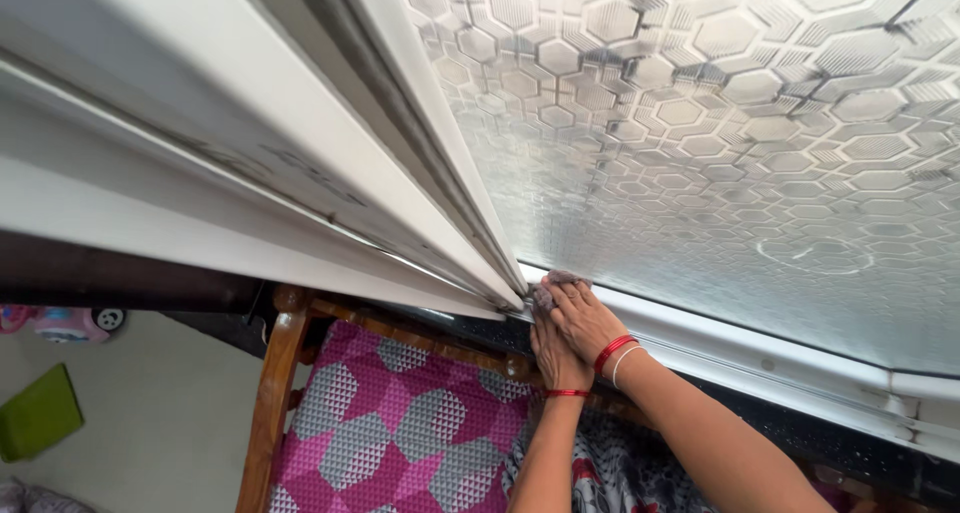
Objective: The person wipes the white frame and the patterned glass of a window by hand using a dark cloth.
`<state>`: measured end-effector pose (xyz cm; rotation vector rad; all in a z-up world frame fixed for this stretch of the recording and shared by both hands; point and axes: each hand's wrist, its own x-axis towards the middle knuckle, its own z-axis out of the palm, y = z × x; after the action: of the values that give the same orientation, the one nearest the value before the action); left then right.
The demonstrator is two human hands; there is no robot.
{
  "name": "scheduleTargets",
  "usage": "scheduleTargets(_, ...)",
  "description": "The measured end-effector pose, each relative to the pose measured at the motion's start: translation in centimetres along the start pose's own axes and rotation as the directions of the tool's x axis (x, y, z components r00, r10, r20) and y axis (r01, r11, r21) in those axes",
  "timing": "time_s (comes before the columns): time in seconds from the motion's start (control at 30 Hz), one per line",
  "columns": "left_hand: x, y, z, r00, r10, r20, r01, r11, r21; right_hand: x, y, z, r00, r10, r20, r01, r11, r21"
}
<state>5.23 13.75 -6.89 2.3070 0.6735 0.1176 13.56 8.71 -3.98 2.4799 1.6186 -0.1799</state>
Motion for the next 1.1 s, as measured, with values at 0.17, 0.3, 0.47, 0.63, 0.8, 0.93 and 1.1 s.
scheduleTargets(0.17, -0.8, 0.3, 3.1, 0.996, 0.086, -0.021, -0.085, 0.994, 0.064, -2.7, 1.9, 0.3, 1.0, 0.019, 0.019, -0.02, 0.995, 0.094)
scheduleTargets(0.3, -1.3, 2.3, 4.1, 0.997, 0.058, 0.058, -0.063, 0.994, 0.092, -5.3, 3.4, -0.1, 1.0, 0.021, -0.022, -0.018, 0.99, 0.142)
scheduleTargets(0.47, -3.3, 5.8, 5.6, 0.992, 0.075, 0.099, -0.084, 0.992, 0.097, -9.5, 5.3, -0.6, 0.998, 0.043, 0.034, -0.048, 0.983, 0.179)
scheduleTargets(0.63, -4.9, 9.4, 7.0, 0.974, 0.033, 0.223, -0.061, 0.991, 0.119, -13.8, 7.4, 0.2, 0.994, 0.109, 0.018, -0.11, 0.964, 0.242)
scheduleTargets(0.8, -6.8, 12.8, 9.5, 0.968, 0.085, 0.238, -0.113, 0.988, 0.108, -18.6, 9.4, 1.2, 0.983, 0.163, 0.09, -0.179, 0.96, 0.214)
scheduleTargets(0.93, -8.7, 15.6, 12.3, 0.943, 0.067, 0.325, -0.112, 0.986, 0.123, -23.2, 11.5, 1.7, 0.962, 0.233, 0.144, -0.263, 0.934, 0.243)
scheduleTargets(1.1, -11.0, 18.3, 16.5, 0.941, 0.14, 0.308, -0.171, 0.982, 0.078, -28.9, 14.1, 2.7, 0.934, 0.329, 0.136, -0.355, 0.89, 0.287)
